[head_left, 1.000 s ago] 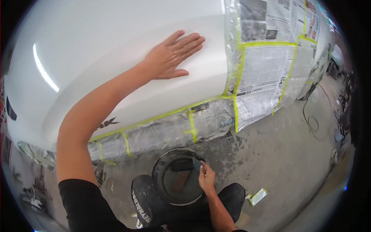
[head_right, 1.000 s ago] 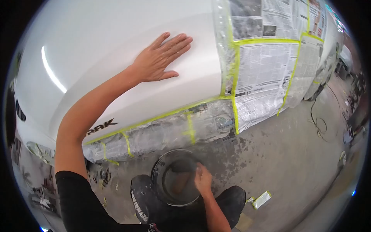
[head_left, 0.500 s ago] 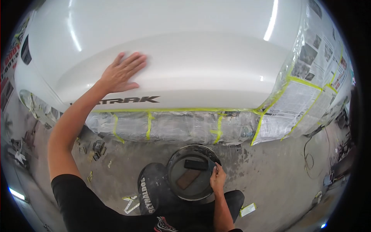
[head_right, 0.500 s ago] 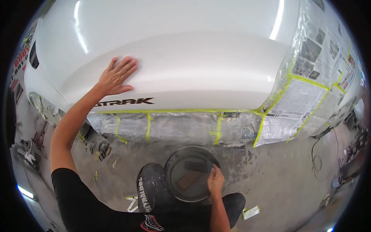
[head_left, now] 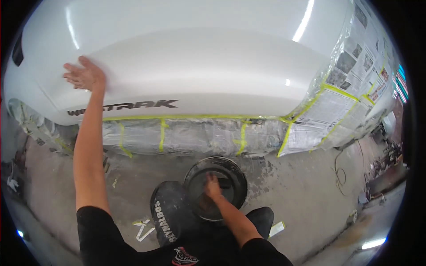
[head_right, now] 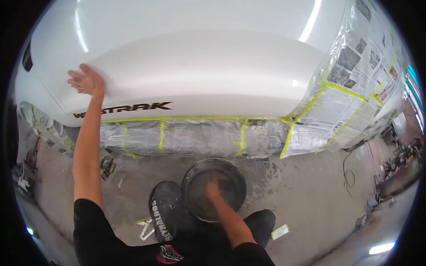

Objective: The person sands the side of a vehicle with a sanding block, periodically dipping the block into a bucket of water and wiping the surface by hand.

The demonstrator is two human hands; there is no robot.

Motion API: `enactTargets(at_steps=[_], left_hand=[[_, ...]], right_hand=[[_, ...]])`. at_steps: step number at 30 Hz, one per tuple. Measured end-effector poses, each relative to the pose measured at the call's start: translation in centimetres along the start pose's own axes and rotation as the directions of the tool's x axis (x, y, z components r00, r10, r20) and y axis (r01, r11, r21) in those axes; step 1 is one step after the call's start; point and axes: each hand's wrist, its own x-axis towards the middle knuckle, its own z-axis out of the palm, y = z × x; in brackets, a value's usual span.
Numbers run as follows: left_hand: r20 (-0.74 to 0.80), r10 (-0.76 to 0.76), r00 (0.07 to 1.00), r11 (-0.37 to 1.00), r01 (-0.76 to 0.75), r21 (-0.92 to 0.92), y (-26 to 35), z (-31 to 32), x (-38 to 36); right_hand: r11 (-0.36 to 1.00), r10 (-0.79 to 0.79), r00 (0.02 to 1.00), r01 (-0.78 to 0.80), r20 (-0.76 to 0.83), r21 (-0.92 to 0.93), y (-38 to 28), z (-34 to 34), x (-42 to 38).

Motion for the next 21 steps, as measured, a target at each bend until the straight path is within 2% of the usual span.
enactTargets(at_steps=[1, 4, 7, 10, 12, 14, 17, 20, 21], left_hand=[[-0.009, 0.012, 1.0, 1.0, -0.012, 0.002, 0.3, 0.2, -0.1], [-0.018, 0.06, 0.998, 0.998, -0.06, 0.018, -0.6, 0.1, -0.2], [-0.033, 0.122, 0.992, 0.992, -0.121, 0.043, -1.7, 0.2, 0.3], [-0.061, 0.154, 0.986, 0.986, -0.15, 0.067, -2.4, 0.7, 0.7], [-0.097, 0.196, 0.976, 0.978, -0.187, 0.093, -2.8, 1.0, 0.8], [-0.099, 0.176, 0.979, 0.982, -0.169, 0.082, -1.8, 0.6, 0.4], [-0.106, 0.177, 0.979, 0.982, -0.168, 0.088, -1.9, 0.4, 0.5], [-0.112, 0.2, 0.973, 0.978, -0.191, 0.085, -2.2, 0.6, 0.8], [-0.109, 0.213, 0.971, 0.975, -0.204, 0.085, -2.2, 0.6, 0.8]], right_hand=[[0.984, -0.056, 0.993, 0.073, 0.105, -0.16, 0.0, 0.9, -0.3], [0.957, -0.153, 0.865, 0.249, 0.478, -0.145, -0.2, 1.0, -0.3], [0.97, -0.01, 0.862, 0.132, 0.506, -0.204, -0.3, 1.7, 0.8], [0.886, 0.047, 0.8, 0.243, 0.598, -0.396, 1.5, 5.3, 0.4], [0.912, 0.073, 0.808, 0.183, 0.585, -0.367, 2.6, 6.4, -1.1], [0.901, 0.076, 0.661, 0.275, 0.747, -0.335, 0.7, 2.7, -1.7], [0.991, 0.115, 0.636, -0.023, 0.763, -0.13, 2.1, 5.7, -1.9], [0.991, -0.131, 0.861, 0.132, 0.491, 0.034, 2.9, 7.0, -2.3], [0.996, -0.079, 0.878, 0.047, 0.471, 0.079, 2.8, 7.7, -1.8]])
